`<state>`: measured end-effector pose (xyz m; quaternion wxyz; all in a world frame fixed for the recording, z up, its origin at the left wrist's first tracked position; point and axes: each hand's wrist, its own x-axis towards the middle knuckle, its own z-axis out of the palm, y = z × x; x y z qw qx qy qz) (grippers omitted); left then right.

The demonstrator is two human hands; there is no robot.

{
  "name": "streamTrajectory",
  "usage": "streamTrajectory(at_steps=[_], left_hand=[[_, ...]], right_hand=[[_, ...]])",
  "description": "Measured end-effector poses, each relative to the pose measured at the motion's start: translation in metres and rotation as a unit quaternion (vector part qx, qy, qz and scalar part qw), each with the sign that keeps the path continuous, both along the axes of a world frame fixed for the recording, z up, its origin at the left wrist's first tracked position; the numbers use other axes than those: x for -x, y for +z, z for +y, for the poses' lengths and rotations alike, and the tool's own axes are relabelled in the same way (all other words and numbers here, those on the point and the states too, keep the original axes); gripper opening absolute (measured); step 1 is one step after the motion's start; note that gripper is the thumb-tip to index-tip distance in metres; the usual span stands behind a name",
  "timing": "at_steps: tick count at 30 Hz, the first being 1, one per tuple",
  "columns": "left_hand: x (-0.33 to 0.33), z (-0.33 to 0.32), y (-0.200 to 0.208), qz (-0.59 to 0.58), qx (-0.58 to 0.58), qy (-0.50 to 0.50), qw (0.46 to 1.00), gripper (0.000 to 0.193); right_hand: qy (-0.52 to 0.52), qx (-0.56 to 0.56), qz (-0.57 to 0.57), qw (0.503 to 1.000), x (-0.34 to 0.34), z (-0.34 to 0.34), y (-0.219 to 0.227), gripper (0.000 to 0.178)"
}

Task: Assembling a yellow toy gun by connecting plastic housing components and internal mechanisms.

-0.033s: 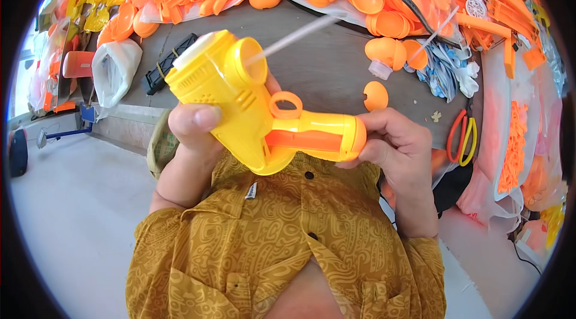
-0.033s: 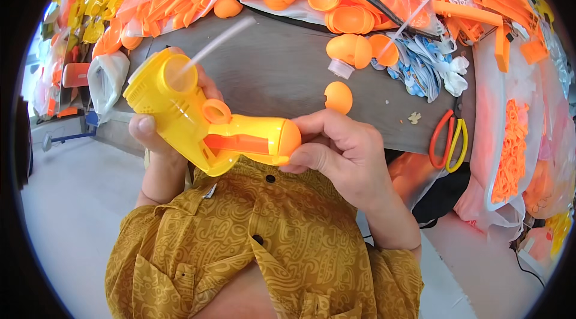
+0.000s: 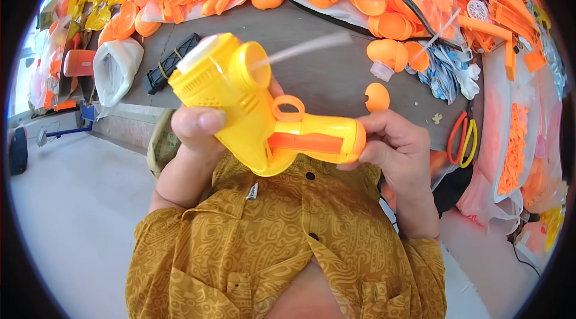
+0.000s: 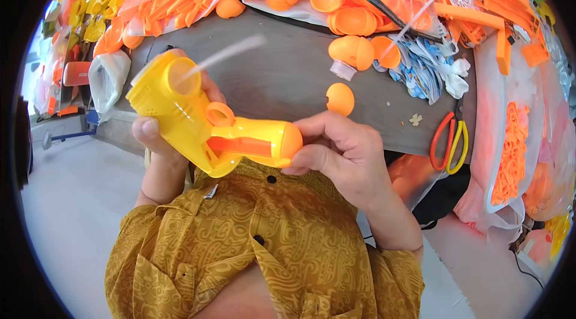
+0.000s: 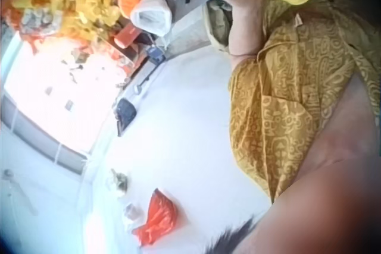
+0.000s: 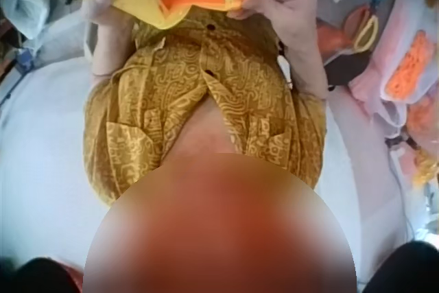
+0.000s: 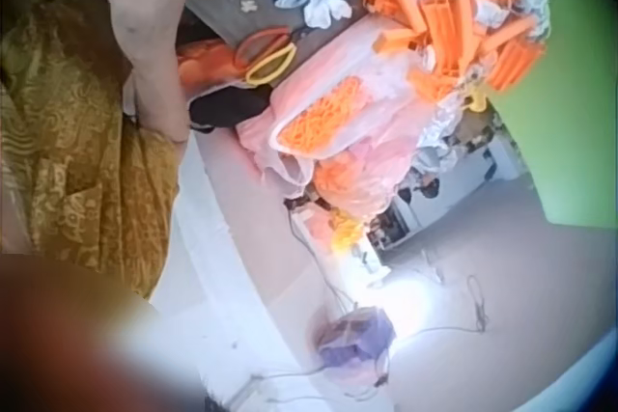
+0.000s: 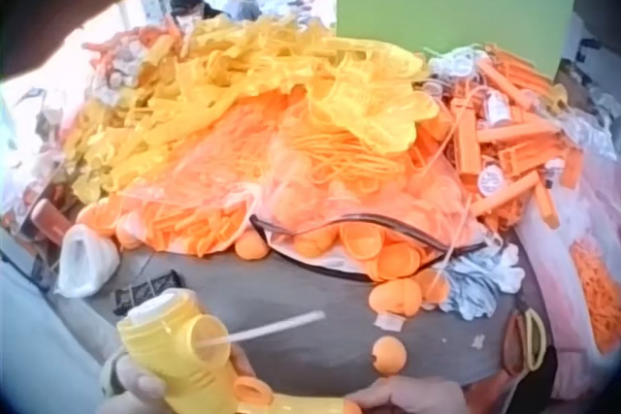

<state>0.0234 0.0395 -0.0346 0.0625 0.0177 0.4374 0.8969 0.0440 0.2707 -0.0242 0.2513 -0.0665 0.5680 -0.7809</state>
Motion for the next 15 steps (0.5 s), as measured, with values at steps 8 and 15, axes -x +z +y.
streamTrajectory(at_steps=[8,15], left_hand=[[-0.013,-0.007,-0.007,-0.039,-0.066,-0.073,0.994,0.073],[-0.02,-0.029,-0.008,-0.125,-0.017,-0.053,0.991,0.073]], right_hand=[[0.071,0.054,-0.064,0.994,-0.019,0.001,-0.005,0.023],[0.124,-0.104,-0.07,0.984,-0.009,-0.019,-0.005,0.025]])
